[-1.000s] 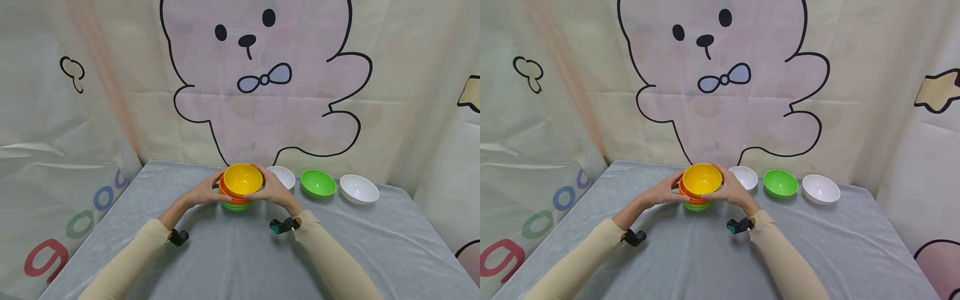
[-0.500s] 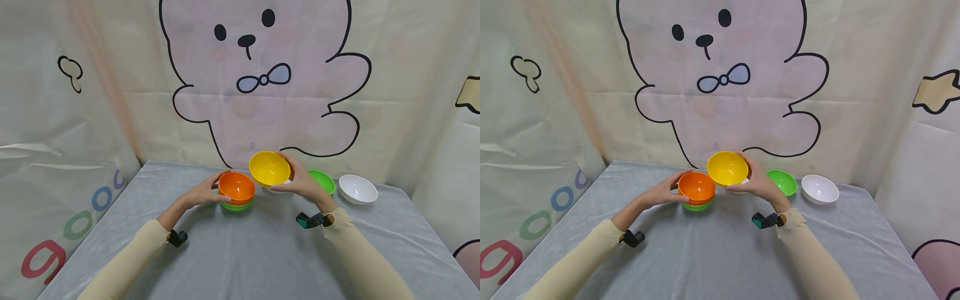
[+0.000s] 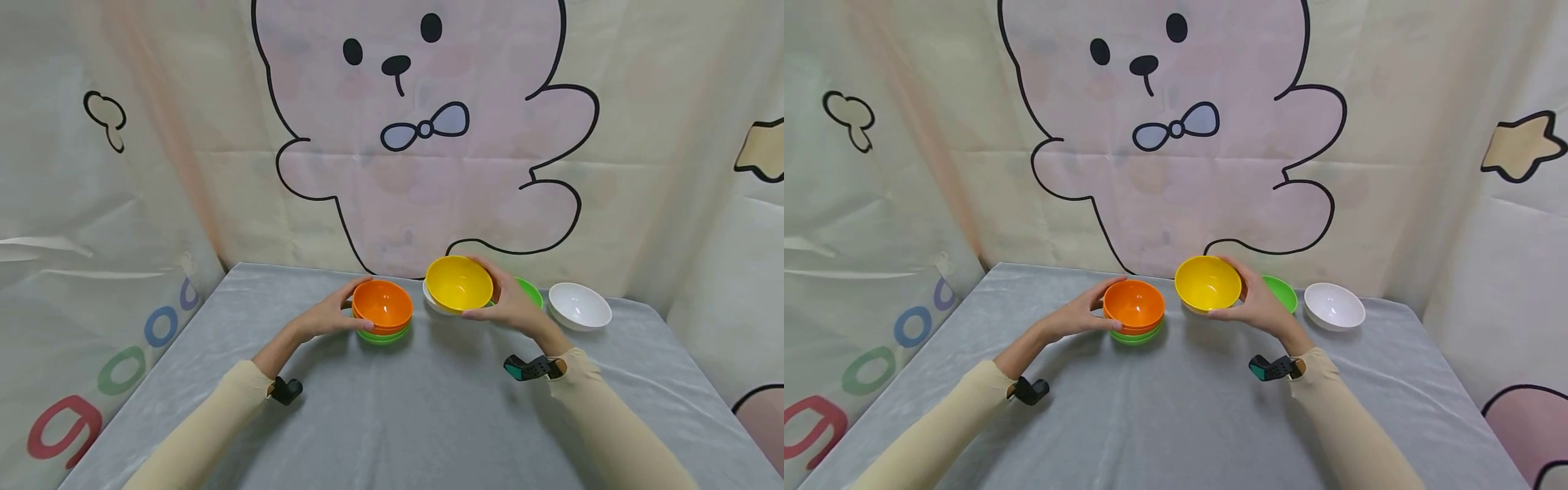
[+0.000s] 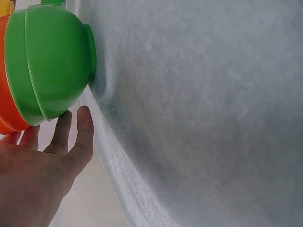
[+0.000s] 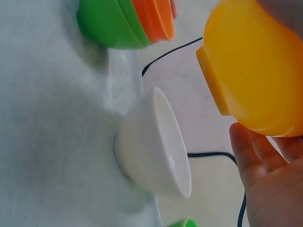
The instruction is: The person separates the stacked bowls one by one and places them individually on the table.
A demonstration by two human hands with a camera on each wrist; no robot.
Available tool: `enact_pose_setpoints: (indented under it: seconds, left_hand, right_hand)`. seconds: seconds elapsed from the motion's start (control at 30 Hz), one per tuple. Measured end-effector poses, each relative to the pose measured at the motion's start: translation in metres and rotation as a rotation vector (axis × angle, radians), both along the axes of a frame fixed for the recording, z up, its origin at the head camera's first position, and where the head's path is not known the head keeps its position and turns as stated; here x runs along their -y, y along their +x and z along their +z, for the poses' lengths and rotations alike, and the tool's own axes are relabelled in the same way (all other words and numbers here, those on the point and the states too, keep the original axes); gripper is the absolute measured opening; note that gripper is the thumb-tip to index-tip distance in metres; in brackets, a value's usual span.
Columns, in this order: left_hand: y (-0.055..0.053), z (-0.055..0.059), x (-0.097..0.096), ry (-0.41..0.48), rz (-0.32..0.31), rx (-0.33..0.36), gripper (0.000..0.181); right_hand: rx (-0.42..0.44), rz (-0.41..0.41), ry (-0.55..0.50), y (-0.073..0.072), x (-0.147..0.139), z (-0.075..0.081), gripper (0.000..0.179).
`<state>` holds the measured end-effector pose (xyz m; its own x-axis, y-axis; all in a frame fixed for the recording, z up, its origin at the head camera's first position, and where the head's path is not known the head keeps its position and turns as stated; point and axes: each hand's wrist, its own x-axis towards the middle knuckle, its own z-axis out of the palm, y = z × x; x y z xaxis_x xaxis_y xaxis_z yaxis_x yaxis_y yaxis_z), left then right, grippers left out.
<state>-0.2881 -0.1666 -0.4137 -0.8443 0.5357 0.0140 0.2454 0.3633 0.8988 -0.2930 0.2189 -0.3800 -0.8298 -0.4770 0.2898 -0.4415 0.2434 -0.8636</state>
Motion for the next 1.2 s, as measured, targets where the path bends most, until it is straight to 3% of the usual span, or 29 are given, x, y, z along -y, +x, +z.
enact_pose_setpoints:
  seconds: [0.6,0.97,1.2]
  left_hand:
    - [0.001,0.0,0.002,-0.007,0.011,0.02,0.093]
    - [0.0,0.001,0.001,-0.017,0.024,0.015,0.093]
    - [0.0,0.0,0.0,-0.018,0.024,0.009,0.091]
  right_hand:
    - [-0.031,-0.142,0.083,0.013,-0.071,0.008,0.092]
    - [-0.091,-0.232,0.093,0.034,-0.121,0.014,0.089]
    - [-0.122,-0.357,0.2,0.051,-0.158,0.008,0.091]
